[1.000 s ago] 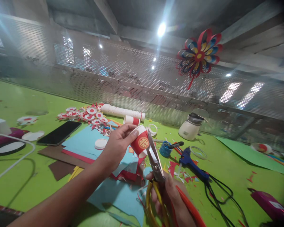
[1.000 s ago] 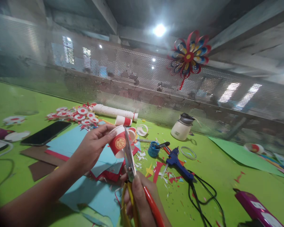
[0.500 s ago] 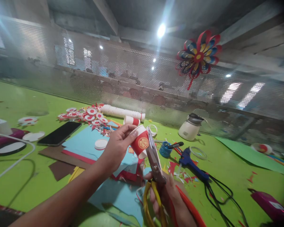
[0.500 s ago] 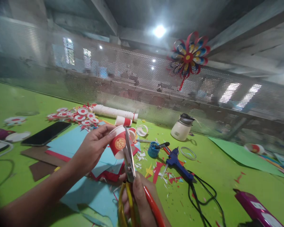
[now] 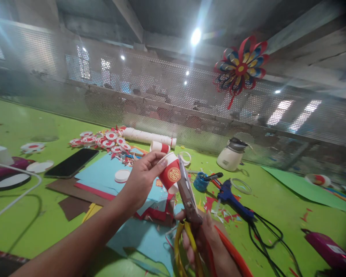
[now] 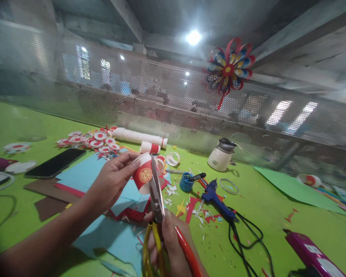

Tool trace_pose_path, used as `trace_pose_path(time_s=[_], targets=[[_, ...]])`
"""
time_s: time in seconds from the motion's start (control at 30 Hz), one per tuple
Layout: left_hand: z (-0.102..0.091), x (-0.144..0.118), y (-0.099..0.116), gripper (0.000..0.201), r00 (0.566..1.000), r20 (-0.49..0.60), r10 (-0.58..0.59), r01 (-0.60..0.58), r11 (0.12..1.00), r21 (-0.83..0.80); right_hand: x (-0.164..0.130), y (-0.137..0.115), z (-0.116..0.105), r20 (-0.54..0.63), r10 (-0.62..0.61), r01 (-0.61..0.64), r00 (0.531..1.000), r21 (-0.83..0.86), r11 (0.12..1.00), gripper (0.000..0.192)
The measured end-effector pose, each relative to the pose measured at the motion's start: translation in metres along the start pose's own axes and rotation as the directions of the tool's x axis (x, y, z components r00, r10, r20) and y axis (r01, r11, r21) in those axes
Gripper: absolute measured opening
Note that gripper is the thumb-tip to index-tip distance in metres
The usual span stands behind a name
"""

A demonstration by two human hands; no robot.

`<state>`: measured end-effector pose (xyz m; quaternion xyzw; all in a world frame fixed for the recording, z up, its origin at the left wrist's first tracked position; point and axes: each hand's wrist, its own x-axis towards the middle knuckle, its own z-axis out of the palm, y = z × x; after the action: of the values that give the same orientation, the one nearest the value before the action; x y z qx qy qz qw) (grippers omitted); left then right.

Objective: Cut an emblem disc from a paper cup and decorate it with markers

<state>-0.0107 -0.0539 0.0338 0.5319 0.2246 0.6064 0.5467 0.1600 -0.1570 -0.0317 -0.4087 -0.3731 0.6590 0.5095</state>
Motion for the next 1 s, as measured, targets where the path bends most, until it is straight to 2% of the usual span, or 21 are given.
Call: trace_pose_path(time_s=[0.7, 1.0], targets=[[0.0004, -0.0001, 0.0047, 0.017, 1.000, 0.004, -0.030, 0.030, 0.999, -0.017, -0.0010, -0.0027, 0.0017, -0.002, 0.013, -0.013, 1.000, -0.039, 0.999, 0.061], [-0.0016, 0.0016, 0.0056, 0.021, 0.999, -0.026, -0.042, 0.041, 0.999, -0.023, -0.0006, -0.0068, 0.0075, 0.007, -0.024, 0.025, 1.000, -0.132, 0.991, 0.062]])
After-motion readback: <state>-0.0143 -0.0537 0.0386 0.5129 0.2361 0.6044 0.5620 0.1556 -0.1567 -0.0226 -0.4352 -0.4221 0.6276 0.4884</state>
